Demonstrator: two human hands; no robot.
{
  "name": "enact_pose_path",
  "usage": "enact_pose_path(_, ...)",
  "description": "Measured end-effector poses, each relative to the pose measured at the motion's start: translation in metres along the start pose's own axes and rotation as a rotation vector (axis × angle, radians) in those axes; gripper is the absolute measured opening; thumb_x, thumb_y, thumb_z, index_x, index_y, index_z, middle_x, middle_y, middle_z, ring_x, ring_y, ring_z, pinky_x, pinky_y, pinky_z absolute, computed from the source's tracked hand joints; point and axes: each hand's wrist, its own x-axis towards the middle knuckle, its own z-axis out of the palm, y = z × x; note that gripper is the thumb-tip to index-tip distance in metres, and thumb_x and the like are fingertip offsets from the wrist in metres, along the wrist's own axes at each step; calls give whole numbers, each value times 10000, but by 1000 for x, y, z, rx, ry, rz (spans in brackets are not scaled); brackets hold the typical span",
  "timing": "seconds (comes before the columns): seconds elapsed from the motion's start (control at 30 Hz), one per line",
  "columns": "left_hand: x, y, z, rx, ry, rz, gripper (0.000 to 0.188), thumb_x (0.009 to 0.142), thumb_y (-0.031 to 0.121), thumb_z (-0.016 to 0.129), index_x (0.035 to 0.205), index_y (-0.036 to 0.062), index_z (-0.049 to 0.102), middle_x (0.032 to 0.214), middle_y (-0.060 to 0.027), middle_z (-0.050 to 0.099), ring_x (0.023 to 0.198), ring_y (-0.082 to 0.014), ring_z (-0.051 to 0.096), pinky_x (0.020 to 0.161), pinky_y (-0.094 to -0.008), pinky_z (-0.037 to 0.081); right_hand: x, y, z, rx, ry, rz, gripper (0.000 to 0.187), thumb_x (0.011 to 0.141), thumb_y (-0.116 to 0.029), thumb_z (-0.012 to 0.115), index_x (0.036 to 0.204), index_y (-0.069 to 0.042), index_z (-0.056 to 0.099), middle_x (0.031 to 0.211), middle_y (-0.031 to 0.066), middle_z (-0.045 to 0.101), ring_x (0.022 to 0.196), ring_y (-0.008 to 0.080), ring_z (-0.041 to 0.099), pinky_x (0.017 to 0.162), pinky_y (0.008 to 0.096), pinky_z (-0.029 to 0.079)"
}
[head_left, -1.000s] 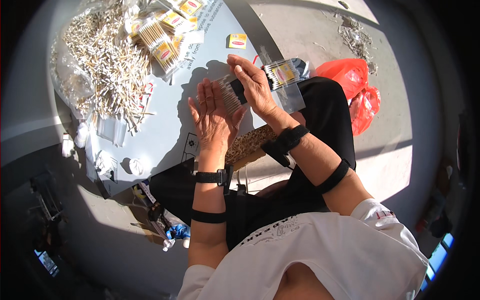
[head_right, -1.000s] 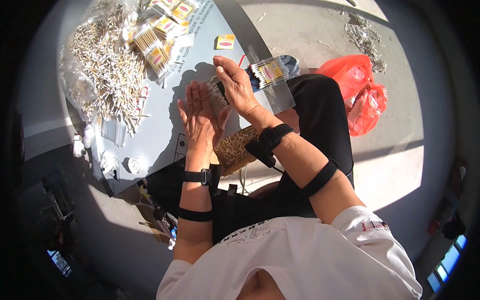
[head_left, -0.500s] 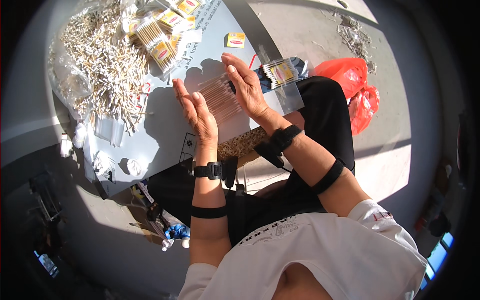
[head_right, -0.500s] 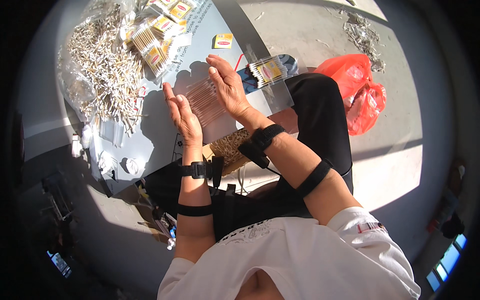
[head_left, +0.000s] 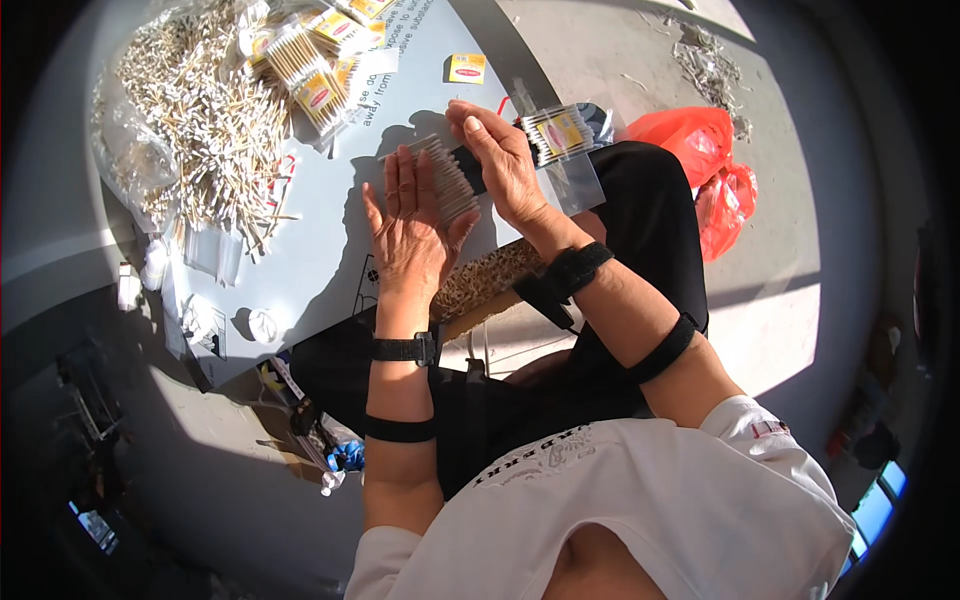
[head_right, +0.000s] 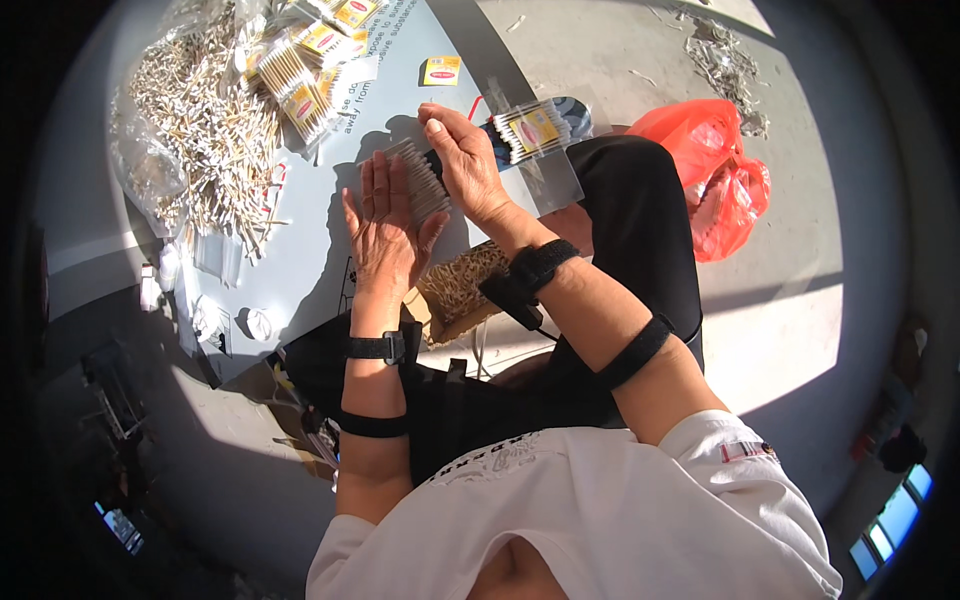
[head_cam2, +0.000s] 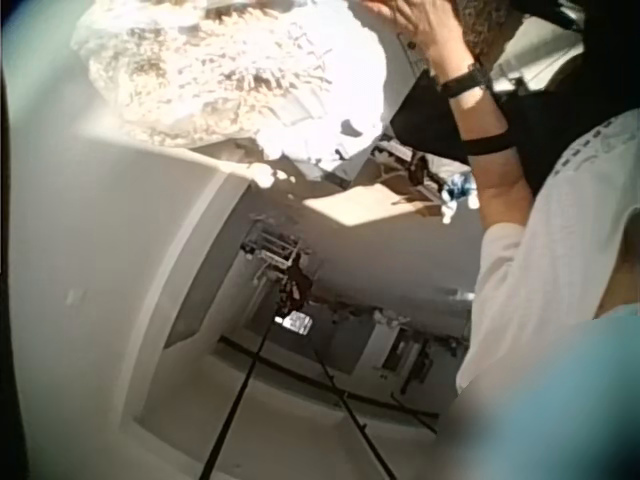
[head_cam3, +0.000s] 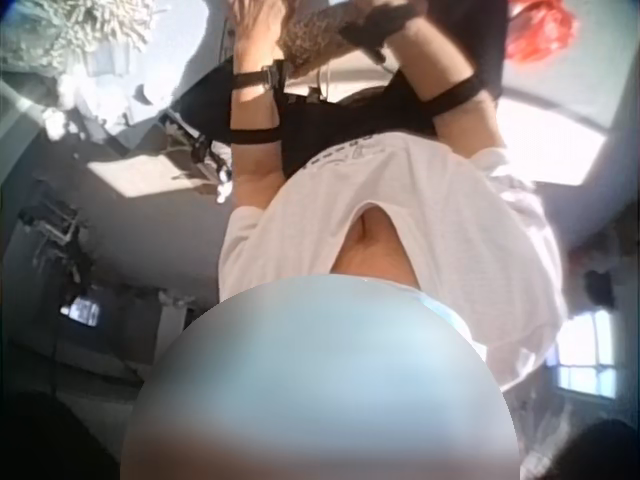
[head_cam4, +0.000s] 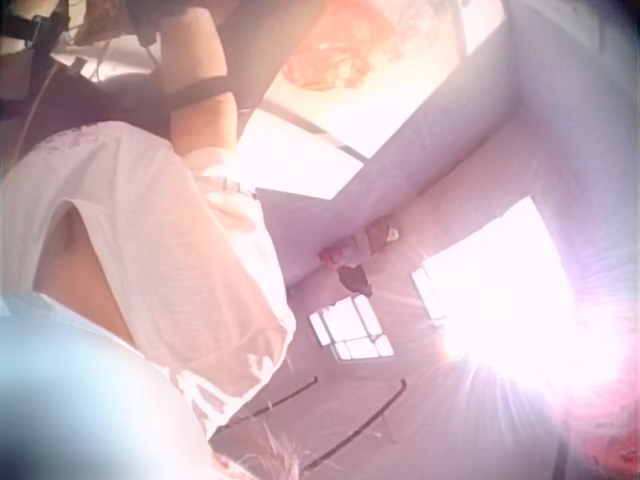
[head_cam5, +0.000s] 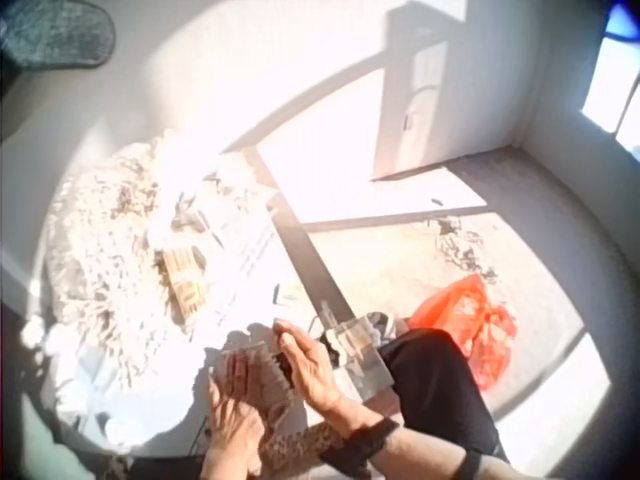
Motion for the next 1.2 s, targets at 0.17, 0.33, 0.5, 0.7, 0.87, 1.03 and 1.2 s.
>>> enact_pose_path(0.17,0,4,-7,16,62,12,915,844,582,576,1486,20,246,1562,-144,215,1457,-274,175,1166,-525,64,-15,-7,-9,-122,55,25,269,966,-138,576,1169,37,591,1098,81,641,1035,123,584,936,258,460)
enact_pose_path(0.33,-16,10,-24,-92,22,-29,965,786,549,668,1484,38,240,1561,-135,214,1461,-268,155,1166,-526,80,-42,-24,-26,-632,10,-26,95,853,-20,650,946,-20,670,916,53,651,824,132,631,721,275,507)
enact_pose_path(0.5,-19,13,-13,-43,-14,-42,927,791,516,670,1480,53,256,1556,-136,225,1460,-266,159,1166,-527,89,-50,-19,-29,-898,-130,-349,86,766,-81,677,849,-63,667,795,77,584,771,289,615,650,362,509)
enact_pose_path(0.7,-21,12,-9,-32,-13,-54,906,810,492,658,1487,59,240,1559,-129,222,1462,-263,151,1166,-528,88,-51,-13,-26,-1020,-167,-426,130,738,-43,703,864,-68,683,824,69,599,780,270,625,657,349,517)
enact_pose_path(0.87,-21,12,-9,-33,0,-51,897,821,498,643,1488,59,234,1560,-131,217,1464,-264,141,1166,-529,85,-52,-14,-27,-1076,-198,-453,145,716,-51,711,857,-77,687,817,62,597,780,265,624,657,347,514)
enact_pose_path(1.03,-21,12,-9,-21,-12,-62,867,837,519,614,1476,45,269,1560,-131,220,1461,-264,151,1165,-529,88,-50,-18,-20,-984,-103,-398,121,744,-69,713,863,-81,692,808,65,594,762,265,627,629,354,514)
enact_pose_path(1.2,-21,11,-7,-21,9,-47,866,841,541,598,1468,35,283,1559,-133,222,1459,-263,156,1164,-527,91,-45,-15,-20,-1060,-108,-417,99,767,-72,700,865,-86,694,801,61,593,748,269,628,617,356,515)
